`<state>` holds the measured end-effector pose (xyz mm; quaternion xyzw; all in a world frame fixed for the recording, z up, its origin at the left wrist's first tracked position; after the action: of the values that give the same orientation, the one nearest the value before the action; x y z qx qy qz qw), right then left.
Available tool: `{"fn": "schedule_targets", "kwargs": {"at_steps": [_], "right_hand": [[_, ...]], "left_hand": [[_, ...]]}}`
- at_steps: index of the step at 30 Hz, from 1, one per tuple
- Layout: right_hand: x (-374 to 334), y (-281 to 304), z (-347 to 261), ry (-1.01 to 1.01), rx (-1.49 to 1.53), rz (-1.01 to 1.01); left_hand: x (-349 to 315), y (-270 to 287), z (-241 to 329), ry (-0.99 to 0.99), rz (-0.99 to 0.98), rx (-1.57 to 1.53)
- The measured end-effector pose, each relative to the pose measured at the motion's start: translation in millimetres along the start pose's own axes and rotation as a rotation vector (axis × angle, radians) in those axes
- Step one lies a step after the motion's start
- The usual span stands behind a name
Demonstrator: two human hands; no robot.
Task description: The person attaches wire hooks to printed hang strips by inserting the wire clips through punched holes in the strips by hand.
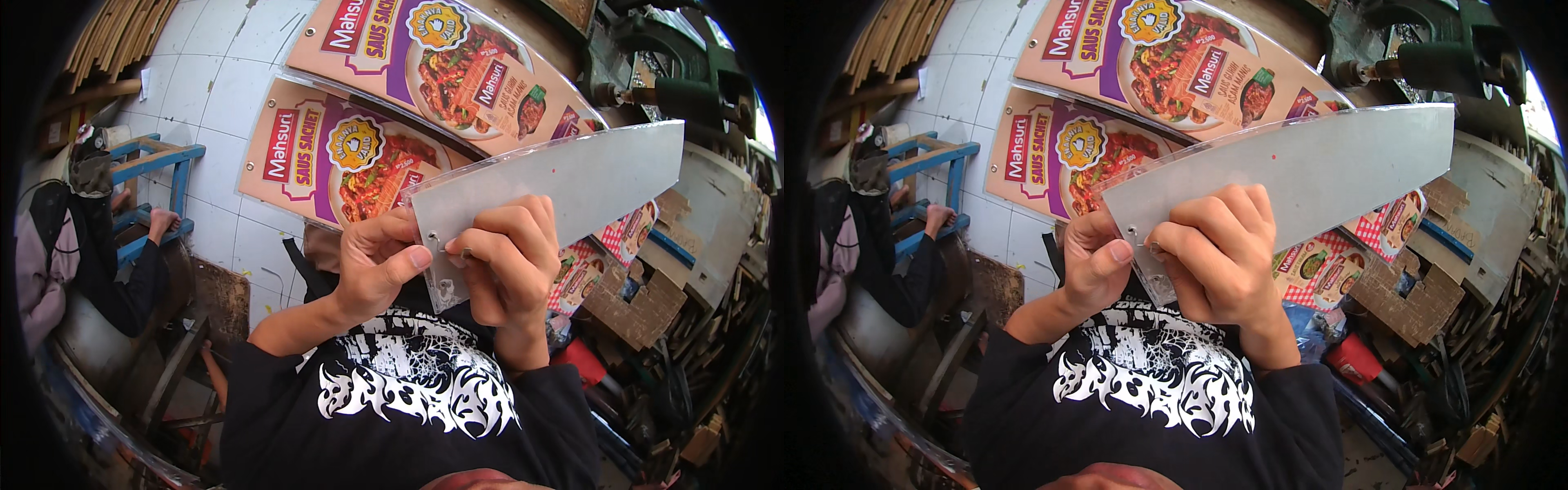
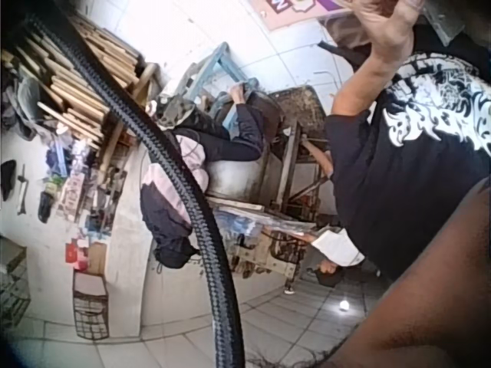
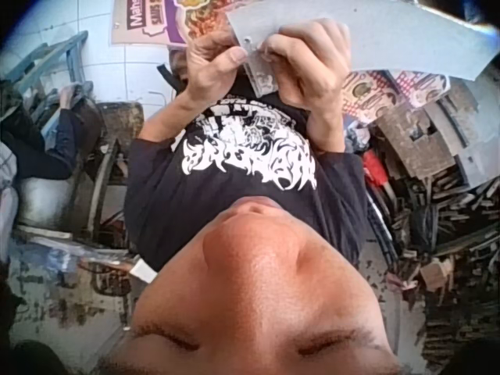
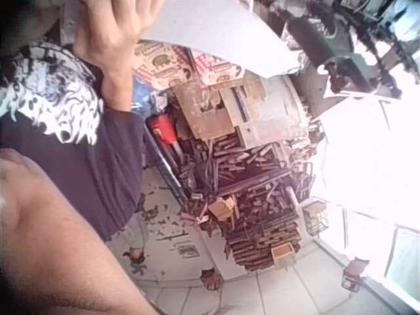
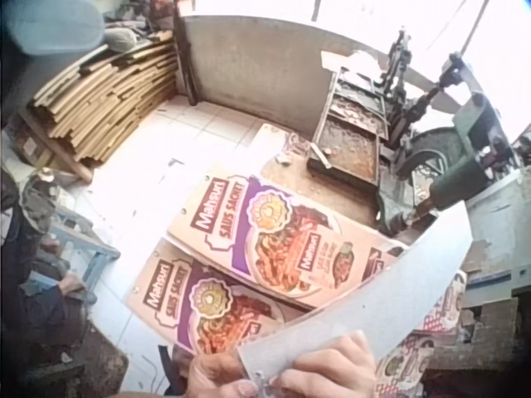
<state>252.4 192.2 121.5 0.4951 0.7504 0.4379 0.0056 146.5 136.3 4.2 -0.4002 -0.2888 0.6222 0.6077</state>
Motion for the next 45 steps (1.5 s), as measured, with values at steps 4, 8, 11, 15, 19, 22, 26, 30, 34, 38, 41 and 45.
{"fn": "schedule_targets", "kwargs": {"at_steps": [4,8,11,15,19,22,26,30,34,38,41,45], "right_hand": [[0.7,1.0,0.9,-0.002,0.049,-0.012],[0.1,2.2,1.6,-0.003,0.105,-0.027],[-2.6,4.3,5.4,-0.002,0.139,0.042],[-2.8,2.4,2.3,0.012,0.081,0.036],[-2.6,2.3,-1.4,0.038,0.026,0.038],[-3.5,2.5,-2.8,0.055,0.003,0.046],[-4.0,4.5,-6.2,0.085,-0.016,0.074],[-7.6,3.1,-5.6,0.091,-0.030,0.083],[-11.3,3.7,-14.6,0.167,-0.079,0.131],[-11.5,1.9,-22.4,0.240,-0.137,0.146],[-10.4,-0.6,-25.0,0.253,-0.140,0.123],[-8.5,-3.4,-23.8,0.211,-0.101,0.071]], "left_hand": [[-1.4,-2.4,2.4,-0.009,0.014,0.042],[-2.9,1.0,-0.2,0.005,0.038,0.071],[-2.4,2.0,0.6,-0.013,0.081,0.060],[-3.7,-1.1,1.3,-0.014,0.087,0.034],[-4.6,-2.4,3.1,-0.041,0.079,0.080],[-5.7,-2.1,4.9,-0.075,0.066,0.096],[-5.3,-6.7,8.8,-0.101,0.053,0.102],[-5.7,-5.4,5.6,-0.088,0.065,0.088],[-7.9,-4.2,5.0,-0.092,0.064,0.091],[-7.7,-2.6,6.1,-0.087,0.086,0.124],[-7.8,2.1,4.2,-0.071,0.080,0.165],[-7.6,1.5,5.9,-0.084,0.098,0.176]]}}
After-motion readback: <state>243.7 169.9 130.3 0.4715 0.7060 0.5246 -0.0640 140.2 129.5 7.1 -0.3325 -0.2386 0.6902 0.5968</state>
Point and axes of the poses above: each hand's wrist, its own x-axis towards the middle knuckle, its own y-axis out of the back of the hand, z = x × y, the point moved 9 cm from there along x, towards the middle knuckle
